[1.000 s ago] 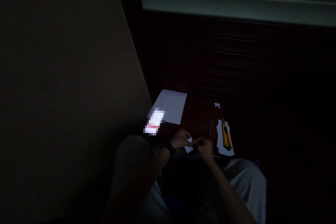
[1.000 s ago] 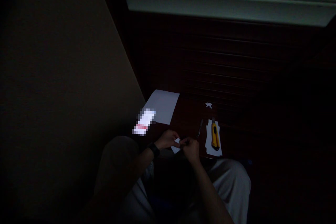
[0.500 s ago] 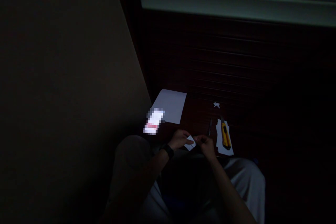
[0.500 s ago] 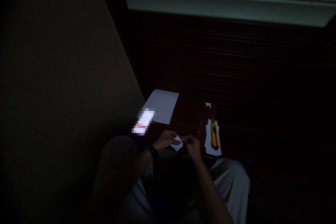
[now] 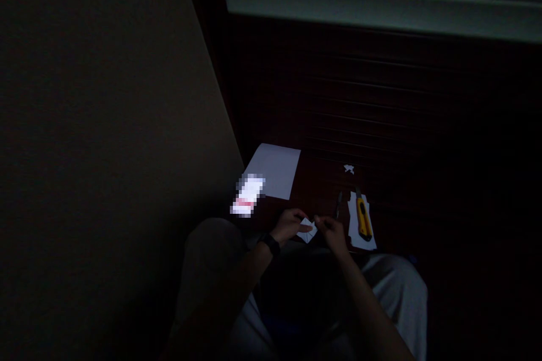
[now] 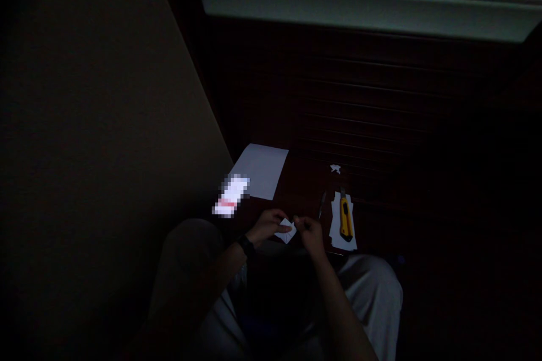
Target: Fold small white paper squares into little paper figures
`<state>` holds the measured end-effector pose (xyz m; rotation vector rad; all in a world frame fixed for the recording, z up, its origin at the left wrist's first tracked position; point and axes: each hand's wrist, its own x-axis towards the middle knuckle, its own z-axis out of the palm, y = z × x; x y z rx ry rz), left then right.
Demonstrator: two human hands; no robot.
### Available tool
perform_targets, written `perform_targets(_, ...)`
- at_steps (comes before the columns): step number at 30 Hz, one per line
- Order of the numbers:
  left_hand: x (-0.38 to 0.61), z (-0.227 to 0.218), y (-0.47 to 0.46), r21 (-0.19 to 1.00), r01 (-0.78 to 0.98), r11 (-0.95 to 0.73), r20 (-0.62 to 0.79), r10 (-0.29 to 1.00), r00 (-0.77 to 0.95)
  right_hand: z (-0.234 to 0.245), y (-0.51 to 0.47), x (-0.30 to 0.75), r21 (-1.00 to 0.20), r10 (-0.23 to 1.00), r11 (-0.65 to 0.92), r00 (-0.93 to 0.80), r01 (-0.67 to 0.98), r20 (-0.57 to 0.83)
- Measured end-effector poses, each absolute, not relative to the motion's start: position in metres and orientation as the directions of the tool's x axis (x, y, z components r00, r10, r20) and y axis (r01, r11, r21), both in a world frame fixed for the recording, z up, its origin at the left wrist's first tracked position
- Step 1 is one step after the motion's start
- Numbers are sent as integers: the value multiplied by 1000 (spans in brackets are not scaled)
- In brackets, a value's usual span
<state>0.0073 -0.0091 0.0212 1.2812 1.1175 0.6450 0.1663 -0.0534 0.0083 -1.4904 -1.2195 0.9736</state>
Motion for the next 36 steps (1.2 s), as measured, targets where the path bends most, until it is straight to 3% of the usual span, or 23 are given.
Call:
perform_targets(10, 2, 27, -11, 944, 240, 228, -310, 863, 400, 18, -56, 172, -966, 996, -89, 52, 243, -79)
perform_targets(27, 6, 29, -13, 955, 216, 203, -275, 876, 396, 23, -60, 160, -885, 993, -38, 119, 464, 19)
perform_targets(36, -2, 28, -11, 941, 228, 249, -324, 853, 408, 20, -58, 162, -889, 996, -17, 82, 458, 23)
